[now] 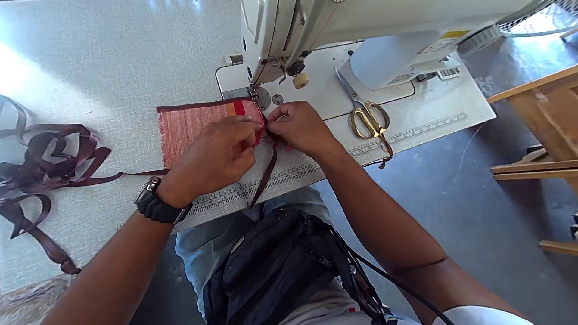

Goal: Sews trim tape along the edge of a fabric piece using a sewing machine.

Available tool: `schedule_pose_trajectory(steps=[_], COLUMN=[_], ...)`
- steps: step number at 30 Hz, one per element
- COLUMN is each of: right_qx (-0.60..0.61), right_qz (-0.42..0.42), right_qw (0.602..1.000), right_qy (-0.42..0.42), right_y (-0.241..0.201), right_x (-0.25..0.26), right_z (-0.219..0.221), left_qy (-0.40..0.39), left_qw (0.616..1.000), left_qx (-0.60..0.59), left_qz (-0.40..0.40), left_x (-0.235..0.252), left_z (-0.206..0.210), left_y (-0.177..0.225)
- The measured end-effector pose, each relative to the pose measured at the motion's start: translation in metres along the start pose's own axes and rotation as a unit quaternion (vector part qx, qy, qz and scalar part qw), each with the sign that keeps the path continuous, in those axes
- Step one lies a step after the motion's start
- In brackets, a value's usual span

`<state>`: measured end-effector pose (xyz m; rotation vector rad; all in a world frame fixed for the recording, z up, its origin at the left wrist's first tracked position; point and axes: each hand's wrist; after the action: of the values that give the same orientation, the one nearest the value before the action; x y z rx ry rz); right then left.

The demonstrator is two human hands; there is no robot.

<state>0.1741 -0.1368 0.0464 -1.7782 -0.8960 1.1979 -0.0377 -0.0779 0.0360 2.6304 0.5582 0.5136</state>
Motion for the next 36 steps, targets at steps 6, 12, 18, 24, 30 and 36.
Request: schedule_pose_trajectory(steps=[6,12,18,24,30,36], right_qx=[0.079,0.102,0.112,0.113,0.077,0.078], right_qz=[0.036,0.046,0.053,0.051,0.046,0.058], right_qw=[0.996,0.992,0.989,0.988,0.992,0.991], right_qy=[-0.034,-0.055,-0.079,-0.087,-0.089,-0.094], right_y=[-0.001,-0.002,-0.003,0.000,-0.002,-0.004], right_x=[0.005,0.004,0.005,0.006,0.004,0.007], right_z=[-0.007,-0.011,-0.012,-0.013,-0.013,-0.014], left_qy=[0.001,0.006,0.001,-0.001,-0.006,-0.010], left_qw=[1.000,0.999,1.000,1.000,1.000,1.000], left_qx=[-0.021,-0.037,-0.025,-0.008,-0.003,-0.001], left_qz=[-0.010,-0.018,-0.015,-0.005,0.000,-0.002], left_x=[-0.002,-0.004,-0.002,-0.001,0.000,-0.001], left_z=[-0.003,-0.005,-0.003,-0.002,-0.002,-0.001], left_y=[-0.004,-0.005,-0.005,-0.005,-0.004,-0.004])
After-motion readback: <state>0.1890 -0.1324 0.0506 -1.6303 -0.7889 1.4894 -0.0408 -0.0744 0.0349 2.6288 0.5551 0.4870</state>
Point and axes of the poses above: each hand's wrist, its own x-axis towards the middle knuckle, its own z-axis out of the palm, y = z × x, and after that the axes turned 15 degrees about x, right-handed
